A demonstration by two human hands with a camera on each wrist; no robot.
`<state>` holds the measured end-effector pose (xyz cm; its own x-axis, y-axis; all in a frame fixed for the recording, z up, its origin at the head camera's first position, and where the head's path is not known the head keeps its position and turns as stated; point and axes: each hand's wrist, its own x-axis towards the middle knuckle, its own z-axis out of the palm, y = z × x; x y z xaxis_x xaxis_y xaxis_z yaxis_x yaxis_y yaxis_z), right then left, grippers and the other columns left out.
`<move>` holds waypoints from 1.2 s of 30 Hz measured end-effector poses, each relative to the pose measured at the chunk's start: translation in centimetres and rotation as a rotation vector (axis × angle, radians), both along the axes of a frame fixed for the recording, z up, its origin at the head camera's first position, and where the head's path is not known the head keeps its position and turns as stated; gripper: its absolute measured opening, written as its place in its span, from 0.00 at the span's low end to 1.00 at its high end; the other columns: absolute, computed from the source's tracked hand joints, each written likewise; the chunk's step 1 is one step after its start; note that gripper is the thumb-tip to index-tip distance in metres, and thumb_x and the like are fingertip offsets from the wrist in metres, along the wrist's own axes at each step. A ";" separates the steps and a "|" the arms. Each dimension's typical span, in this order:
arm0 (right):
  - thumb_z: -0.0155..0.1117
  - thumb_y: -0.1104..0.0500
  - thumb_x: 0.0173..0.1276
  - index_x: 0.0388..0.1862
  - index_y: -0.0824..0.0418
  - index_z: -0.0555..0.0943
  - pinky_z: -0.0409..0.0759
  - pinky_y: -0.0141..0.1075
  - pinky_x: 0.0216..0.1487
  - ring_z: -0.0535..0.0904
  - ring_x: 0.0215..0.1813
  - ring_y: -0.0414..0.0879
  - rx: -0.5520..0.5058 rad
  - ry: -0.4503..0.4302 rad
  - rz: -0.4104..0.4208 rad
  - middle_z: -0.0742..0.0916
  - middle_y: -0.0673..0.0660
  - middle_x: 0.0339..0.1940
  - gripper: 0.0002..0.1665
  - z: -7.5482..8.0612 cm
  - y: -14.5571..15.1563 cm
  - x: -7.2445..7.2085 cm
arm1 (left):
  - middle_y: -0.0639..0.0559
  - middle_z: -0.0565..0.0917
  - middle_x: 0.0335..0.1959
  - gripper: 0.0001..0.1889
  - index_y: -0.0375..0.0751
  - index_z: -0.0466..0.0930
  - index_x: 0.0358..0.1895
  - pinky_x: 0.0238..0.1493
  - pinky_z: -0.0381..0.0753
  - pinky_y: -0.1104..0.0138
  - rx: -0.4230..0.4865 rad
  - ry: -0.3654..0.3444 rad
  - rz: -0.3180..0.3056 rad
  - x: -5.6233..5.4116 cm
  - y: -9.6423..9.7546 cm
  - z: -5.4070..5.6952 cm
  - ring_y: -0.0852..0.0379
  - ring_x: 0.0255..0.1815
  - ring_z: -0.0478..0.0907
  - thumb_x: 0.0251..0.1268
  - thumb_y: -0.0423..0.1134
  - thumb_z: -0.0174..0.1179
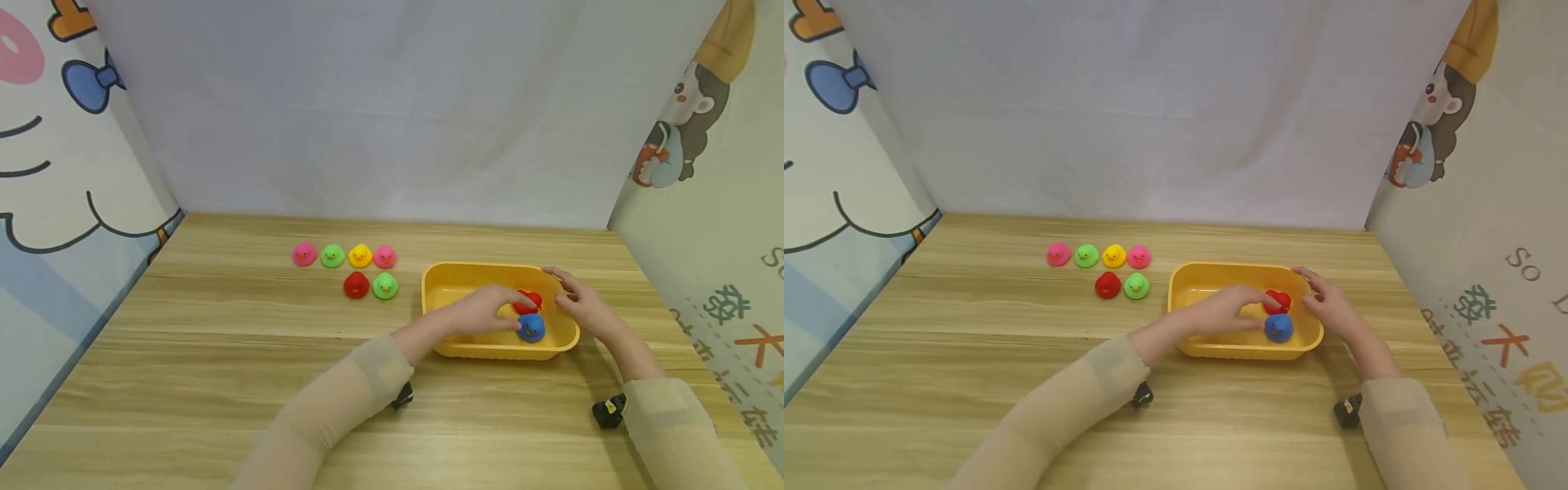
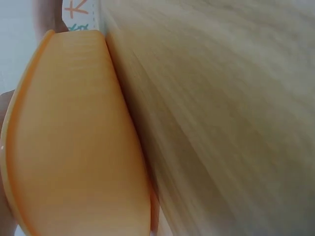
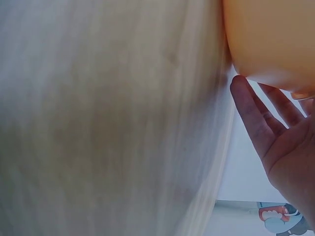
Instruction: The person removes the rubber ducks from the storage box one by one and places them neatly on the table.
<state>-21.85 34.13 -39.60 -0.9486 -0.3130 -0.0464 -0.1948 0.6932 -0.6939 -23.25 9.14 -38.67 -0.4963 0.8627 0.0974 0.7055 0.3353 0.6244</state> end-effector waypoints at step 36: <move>0.45 0.63 0.73 0.74 0.62 0.54 0.71 0.63 0.55 0.62 0.63 0.78 -0.015 0.008 0.010 0.61 0.75 0.70 0.32 0.2 -0.2 0.2 | 0.58 0.80 0.55 0.19 0.46 0.77 0.59 0.58 0.64 0.79 -0.170 0.102 -0.067 -1.4 3.5 -1.2 0.65 0.53 0.73 0.66 0.42 0.58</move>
